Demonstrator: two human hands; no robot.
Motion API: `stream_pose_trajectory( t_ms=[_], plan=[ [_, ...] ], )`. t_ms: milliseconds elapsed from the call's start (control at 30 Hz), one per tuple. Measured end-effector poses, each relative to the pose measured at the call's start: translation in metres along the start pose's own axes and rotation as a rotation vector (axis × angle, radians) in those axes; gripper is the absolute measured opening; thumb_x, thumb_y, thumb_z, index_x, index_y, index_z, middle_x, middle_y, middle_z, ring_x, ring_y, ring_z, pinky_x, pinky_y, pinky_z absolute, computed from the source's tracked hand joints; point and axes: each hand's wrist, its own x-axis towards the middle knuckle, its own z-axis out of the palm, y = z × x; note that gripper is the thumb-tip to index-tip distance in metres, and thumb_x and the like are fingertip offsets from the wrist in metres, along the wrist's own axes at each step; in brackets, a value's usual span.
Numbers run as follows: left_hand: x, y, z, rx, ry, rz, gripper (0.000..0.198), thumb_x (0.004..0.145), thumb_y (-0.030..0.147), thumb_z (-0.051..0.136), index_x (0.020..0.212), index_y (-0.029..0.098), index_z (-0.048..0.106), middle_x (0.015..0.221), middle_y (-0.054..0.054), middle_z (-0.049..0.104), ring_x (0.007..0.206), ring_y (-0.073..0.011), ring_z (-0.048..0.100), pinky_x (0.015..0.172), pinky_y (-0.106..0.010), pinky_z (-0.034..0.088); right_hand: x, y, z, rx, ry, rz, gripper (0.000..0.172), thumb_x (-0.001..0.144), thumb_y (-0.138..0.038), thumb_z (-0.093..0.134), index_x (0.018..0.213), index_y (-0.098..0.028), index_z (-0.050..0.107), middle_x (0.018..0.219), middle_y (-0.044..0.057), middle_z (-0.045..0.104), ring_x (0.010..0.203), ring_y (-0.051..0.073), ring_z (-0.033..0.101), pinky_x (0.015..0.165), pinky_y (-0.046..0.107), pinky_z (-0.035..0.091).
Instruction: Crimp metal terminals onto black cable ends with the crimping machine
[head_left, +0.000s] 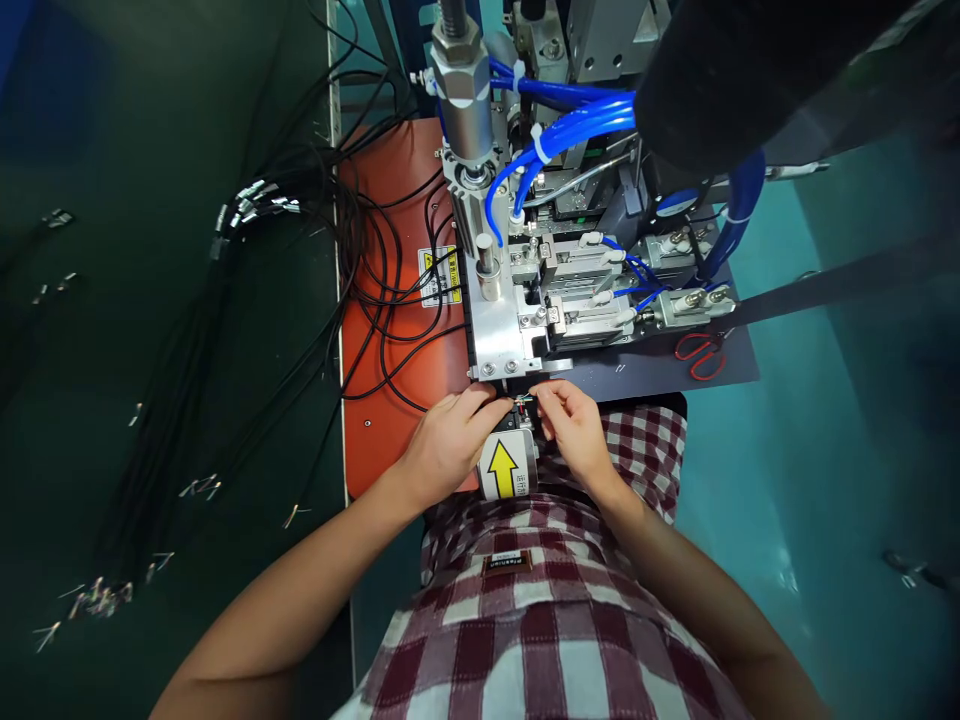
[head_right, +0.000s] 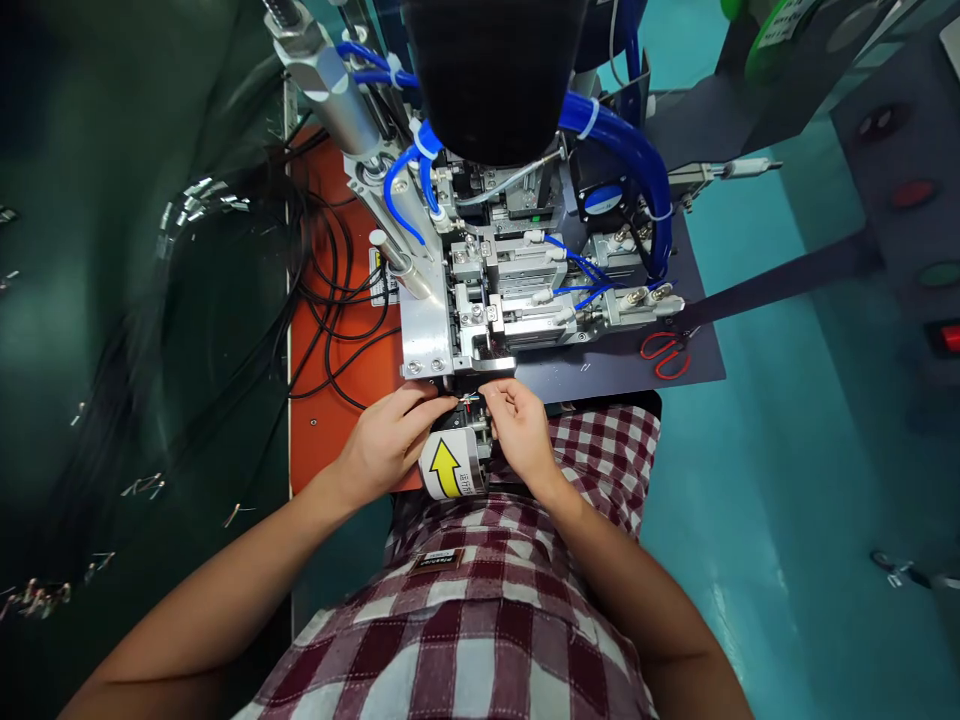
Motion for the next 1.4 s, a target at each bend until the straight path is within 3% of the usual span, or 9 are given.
stream_pose_trajectory(
  t_ms=[167,300,467,700,967,1067,1133,1300,1400],
  plan=[
    [-0.001,0.000,0.001,-0.011,0.005,-0.003,0.027,0.092,0.011,0.042,0.109,0.011,0.064,0.098,-0.012,0.062,0.086,-0.0191,0.061,0.073,-0.028,0.052,-0.004,0.003,0.007,-0.064,0.076,-0.123,0.019,0.081,-0.037,0.067,0.082,-0.018,0.065,0.068,-0.002,0.057,0.049,0.009,0.041,0.044,0.023,0.034],
    [-0.002,0.002,-0.002,0.005,-0.016,-0.033,0.028,0.093,0.014,0.042,0.110,0.013,0.064,0.096,-0.012,0.060,0.084,-0.0202,0.056,0.069,-0.031,0.048,-0.002,0.003,0.008,0.039,0.031,-0.035,0.022,0.080,-0.039,0.067,0.076,-0.018,0.060,0.058,-0.005,0.050,0.044,0.008,0.040,0.042,0.022,0.031],
    [-0.006,0.008,-0.007,0.159,-0.057,-0.043,0.030,0.091,0.018,0.047,0.116,0.016,0.063,0.092,-0.011,0.059,0.083,-0.0241,0.049,0.069,-0.037,0.041,-0.006,0.003,0.003,0.069,-0.017,0.037,0.027,0.082,-0.044,0.063,0.074,-0.018,0.060,0.068,-0.002,0.056,0.046,0.008,0.044,0.045,0.023,0.035],
    [-0.010,0.019,-0.007,0.203,-0.130,-0.084,0.036,0.090,0.012,0.046,0.123,0.008,0.059,0.102,-0.015,0.058,0.083,-0.0240,0.048,0.070,-0.035,0.045,-0.016,0.001,0.006,-0.030,-0.023,0.065,0.023,0.079,-0.039,0.066,0.073,-0.017,0.061,0.054,-0.005,0.046,0.045,0.009,0.034,0.042,0.024,0.026],
    [-0.009,0.029,-0.001,0.199,-0.111,-0.118,0.035,0.091,0.009,0.043,0.122,0.003,0.056,0.107,-0.018,0.059,0.090,-0.0256,0.051,0.075,-0.036,0.049,-0.022,-0.028,0.001,-0.704,0.037,-0.398,0.015,0.088,-0.022,0.054,0.075,-0.018,0.061,0.074,0.002,0.061,0.061,0.013,0.051,0.061,0.027,0.039],
    [-0.010,0.028,0.000,0.175,-0.104,-0.110,0.035,0.092,0.010,0.040,0.123,0.004,0.055,0.109,-0.018,0.060,0.092,-0.0252,0.052,0.077,-0.036,0.050,-0.019,-0.028,0.001,-0.766,0.061,-0.470,0.015,0.088,-0.021,0.053,0.075,-0.018,0.060,0.073,0.002,0.060,0.065,0.014,0.052,0.065,0.028,0.039],
    [-0.011,0.026,0.001,0.167,-0.108,-0.106,0.036,0.092,0.010,0.040,0.124,0.005,0.054,0.109,-0.018,0.060,0.092,-0.0251,0.053,0.078,-0.037,0.050,-0.013,-0.022,0.000,-0.638,0.043,-0.402,0.014,0.087,-0.022,0.054,0.075,-0.018,0.059,0.072,0.001,0.058,0.062,0.013,0.051,0.062,0.028,0.039],
    [-0.012,0.025,0.003,0.152,-0.103,-0.111,0.035,0.091,0.010,0.040,0.123,0.005,0.055,0.107,-0.018,0.060,0.090,-0.0253,0.052,0.077,-0.039,0.051,0.002,-0.004,-0.008,-0.106,-0.149,0.007,0.020,0.085,-0.037,0.058,0.076,-0.018,0.057,0.052,-0.006,0.043,0.043,0.009,0.037,0.043,0.024,0.028],
    [-0.011,0.025,0.003,0.146,-0.089,-0.106,0.034,0.092,0.011,0.039,0.122,0.006,0.056,0.107,-0.018,0.060,0.090,-0.0252,0.052,0.077,-0.039,0.051,0.003,-0.003,-0.012,-0.072,-0.125,0.006,0.025,0.084,-0.042,0.060,0.079,-0.017,0.059,0.060,-0.004,0.050,0.044,0.009,0.041,0.043,0.023,0.031]
  ],
)
